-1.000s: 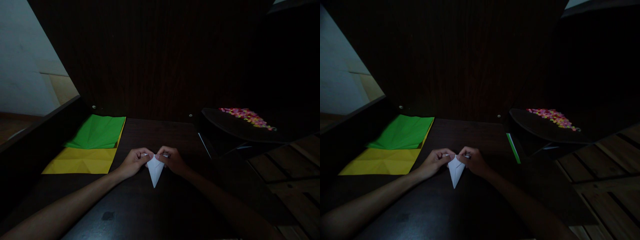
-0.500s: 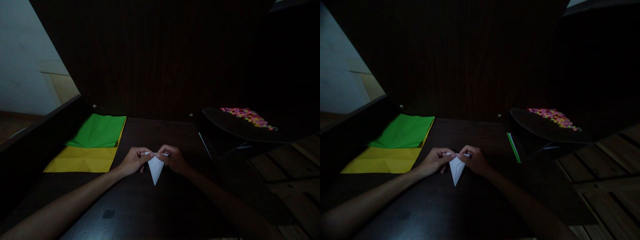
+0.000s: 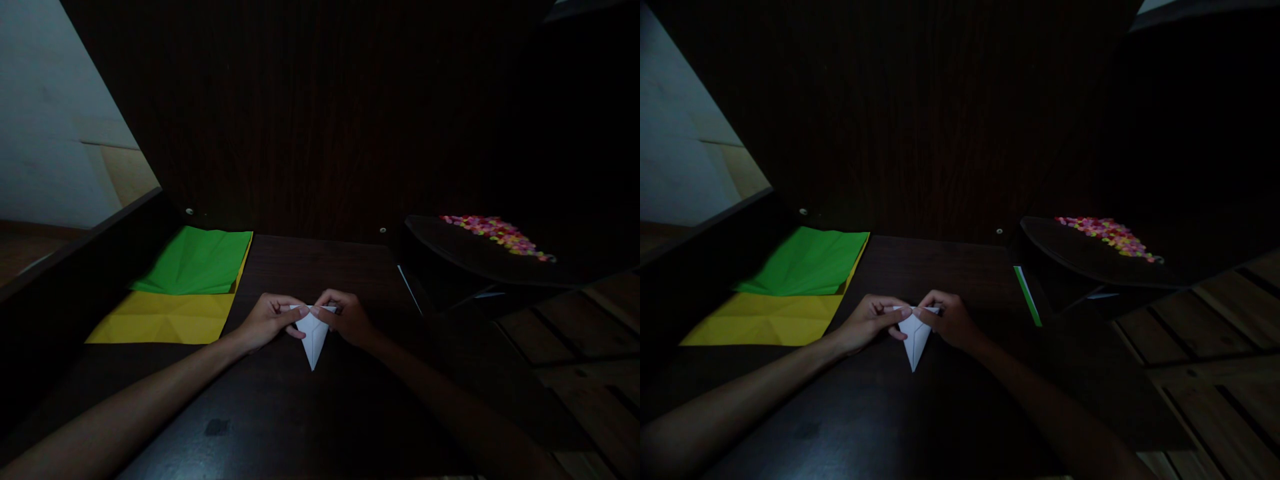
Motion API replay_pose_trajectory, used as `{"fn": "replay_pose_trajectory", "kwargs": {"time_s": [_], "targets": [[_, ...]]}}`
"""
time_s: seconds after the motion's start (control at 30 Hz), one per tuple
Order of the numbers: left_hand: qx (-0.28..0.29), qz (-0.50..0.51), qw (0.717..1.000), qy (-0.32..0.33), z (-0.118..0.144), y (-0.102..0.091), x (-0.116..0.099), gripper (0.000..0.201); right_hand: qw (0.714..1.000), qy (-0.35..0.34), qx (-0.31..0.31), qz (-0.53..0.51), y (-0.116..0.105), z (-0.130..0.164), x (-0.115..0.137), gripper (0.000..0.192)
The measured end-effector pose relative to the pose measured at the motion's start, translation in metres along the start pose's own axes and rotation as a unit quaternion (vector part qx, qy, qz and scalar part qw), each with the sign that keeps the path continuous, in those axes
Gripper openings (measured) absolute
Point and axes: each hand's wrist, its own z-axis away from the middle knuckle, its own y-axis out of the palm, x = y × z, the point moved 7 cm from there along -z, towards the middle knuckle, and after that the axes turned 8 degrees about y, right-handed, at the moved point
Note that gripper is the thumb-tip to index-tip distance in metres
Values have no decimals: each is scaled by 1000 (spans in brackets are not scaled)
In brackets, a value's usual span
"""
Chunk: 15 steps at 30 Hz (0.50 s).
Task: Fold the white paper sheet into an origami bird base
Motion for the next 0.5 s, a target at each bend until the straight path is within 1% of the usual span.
{"fn": "replay_pose_trajectory", "kwargs": {"time_s": [0.07,0.17,0.5], "targets": [[-2,16,1000,-2,-1,0,0,34,1000,0,-3,-3,-2,0,1,20],[9,28,1000,-7,-1,2,1,38,1000,4,-3,-8,-3,0,2,20],[25,0,1000,-9,0,2,1,39,1000,-11,2,-3,-3,0,1,19]]}}
